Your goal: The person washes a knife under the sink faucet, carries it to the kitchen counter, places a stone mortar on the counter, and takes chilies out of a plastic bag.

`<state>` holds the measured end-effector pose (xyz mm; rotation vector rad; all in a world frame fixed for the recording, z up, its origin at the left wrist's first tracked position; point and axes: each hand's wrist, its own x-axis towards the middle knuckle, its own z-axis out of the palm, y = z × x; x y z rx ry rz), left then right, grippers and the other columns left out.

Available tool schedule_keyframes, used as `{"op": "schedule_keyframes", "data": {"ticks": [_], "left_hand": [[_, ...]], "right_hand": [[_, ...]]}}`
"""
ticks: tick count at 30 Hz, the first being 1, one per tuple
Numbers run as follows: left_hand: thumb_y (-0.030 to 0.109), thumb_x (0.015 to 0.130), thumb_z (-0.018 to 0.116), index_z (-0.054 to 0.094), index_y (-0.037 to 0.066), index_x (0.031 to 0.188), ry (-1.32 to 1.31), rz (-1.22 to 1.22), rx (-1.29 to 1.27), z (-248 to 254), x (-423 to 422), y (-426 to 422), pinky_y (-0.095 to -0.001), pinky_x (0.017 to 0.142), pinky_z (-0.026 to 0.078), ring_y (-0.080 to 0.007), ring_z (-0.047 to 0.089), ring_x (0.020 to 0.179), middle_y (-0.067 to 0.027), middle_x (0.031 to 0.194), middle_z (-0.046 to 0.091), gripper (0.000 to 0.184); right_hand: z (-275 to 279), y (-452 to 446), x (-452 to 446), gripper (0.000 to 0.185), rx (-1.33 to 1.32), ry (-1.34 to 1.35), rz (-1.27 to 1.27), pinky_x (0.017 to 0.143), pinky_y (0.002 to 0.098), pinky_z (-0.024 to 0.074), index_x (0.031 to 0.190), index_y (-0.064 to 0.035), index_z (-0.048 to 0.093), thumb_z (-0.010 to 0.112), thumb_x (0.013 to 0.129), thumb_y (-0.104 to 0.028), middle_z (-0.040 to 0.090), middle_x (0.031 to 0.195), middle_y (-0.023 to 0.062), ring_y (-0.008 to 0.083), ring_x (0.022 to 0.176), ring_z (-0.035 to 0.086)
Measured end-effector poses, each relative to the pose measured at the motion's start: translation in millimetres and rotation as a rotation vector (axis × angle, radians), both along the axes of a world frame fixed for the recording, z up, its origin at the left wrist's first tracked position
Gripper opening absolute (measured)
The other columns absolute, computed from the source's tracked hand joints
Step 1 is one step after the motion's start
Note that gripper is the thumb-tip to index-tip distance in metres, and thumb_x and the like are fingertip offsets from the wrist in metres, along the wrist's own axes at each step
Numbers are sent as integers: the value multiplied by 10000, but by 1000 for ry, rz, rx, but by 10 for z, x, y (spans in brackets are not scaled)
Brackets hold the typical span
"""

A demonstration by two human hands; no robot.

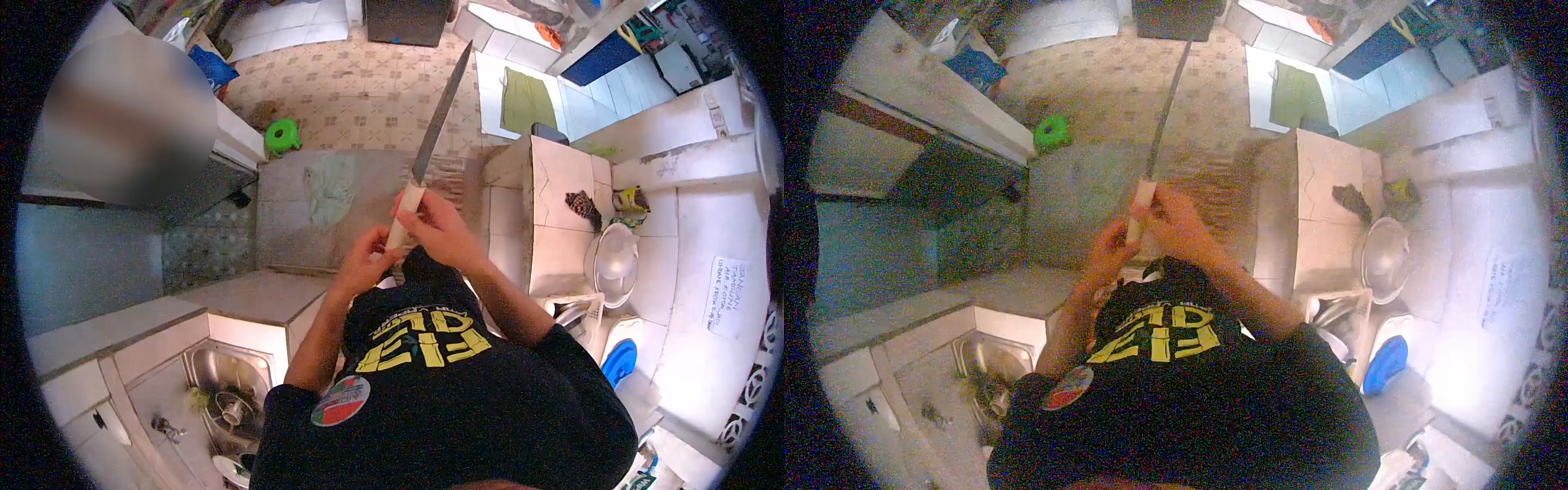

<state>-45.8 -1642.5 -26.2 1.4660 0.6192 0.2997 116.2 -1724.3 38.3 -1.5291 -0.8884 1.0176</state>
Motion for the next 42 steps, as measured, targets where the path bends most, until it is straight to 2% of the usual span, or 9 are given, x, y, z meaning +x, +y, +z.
{"op": "schedule_keyframes", "data": {"ticks": [5, 8, 11, 14, 18, 28, 35, 38, 42], "left_hand": [[205, 770, 710, 600, 18, 953, 102, -151, 35, 261, 318, 586, -294, 732, 467, -129, 587, 783, -53, 849, 642, 284], [187, 752, 718, 601, 15, 951, -53, -169, 173, 194, 703, 940, -297, 727, 471, -133, 593, 782, -55, 856, 646, 289], [165, 738, 723, 600, 6, 960, -60, -88, 136, 20, 1071, 1336, -302, 732, 478, -142, 603, 797, -66, 864, 647, 299], [153, 729, 729, 594, -6, 985, -227, 42, 280, 354, 1514, 1724, -307, 747, 480, -155, 610, 801, -80, 857, 648, 330], [155, 734, 725, 585, -14, 1027, -134, 108, 356, 436, 2002, 2207, -315, 758, 482, -167, 619, 814, -94, 862, 652, 366], [134, 756, 700, 554, -20, 1125, -99, 103, 353, 190, 2528, 3770, -310, 752, 495, -176, 633, 840, -105, 906, 659, 426], [63, 799, 648, 479, -10, 1232, -236, -28, 227, 230, 2891, 5136, -305, 786, 494, -174, 630, 848, -100, 937, 652, 470], [87, 830, 631, 477, -2, 1237, -218, -53, 130, 66, 3015, 5522, -310, 774, 498, -184, 637, 866, -107, 960, 654, 444], [129, 844, 631, 482, -7, 1227, -61, -92, 67, -94, 3078, 6120, -320, 789, 502, -191, 644, 901, -128, 1017, 647, 433]], "right_hand": [[39, 441, 400, 232, -39, -25, 133, 806, 281, 470, 1078, -2, 522, 552, 913, -163, 585, 955, 47, 115, 898, 562], [-22, 797, 776, 243, -68, -81, 158, 801, 280, 472, 1081, 7, 511, 547, 917, -169, 589, 942, 53, 116, 894, 565], [41, 1317, 1142, 233, 4, 42, 169, 795, 278, 471, 1073, 2, 510, 544, 919, -170, 588, 927, 50, 114, 889, 566], [24, 1852, 1554, 232, 130, 54, 229, 790, 277, 471, 1065, -2, 511, 547, 918, -178, 587, 924, 45, 113, 889, 565], [61, 2504, 2069, 232, 103, -75, 268, 784, 275, 471, 1070, -9, 512, 548, 918, -180, 584, 921, 41, 113, 880, 564], [97, 4115, 2598, 246, 193, 79, 300, 779, 288, 474, 1061, -8, 531, 567, 907, -196, 600, 932, 51, 115, 867, 571], [94, 5261, 2874, 270, 166, -180, 260, 749, 283, 491, 1084, 3, 527, 565, 904, -194, 615, 919, 68, 133, 844, 591], [31, 5676, 2980, 282, -74, -260, 225, 756, 289, 497, 1107, 5, 525, 564, 902, -186, 622, 949, 82, 144, 867, 602], [-110, 6295, 3085, 280, 48, -136, 247, 772, 289, 493, 1145, 3, 515, 547, 903, -135, 617, 976, 84, 142, 893, 597]]}}
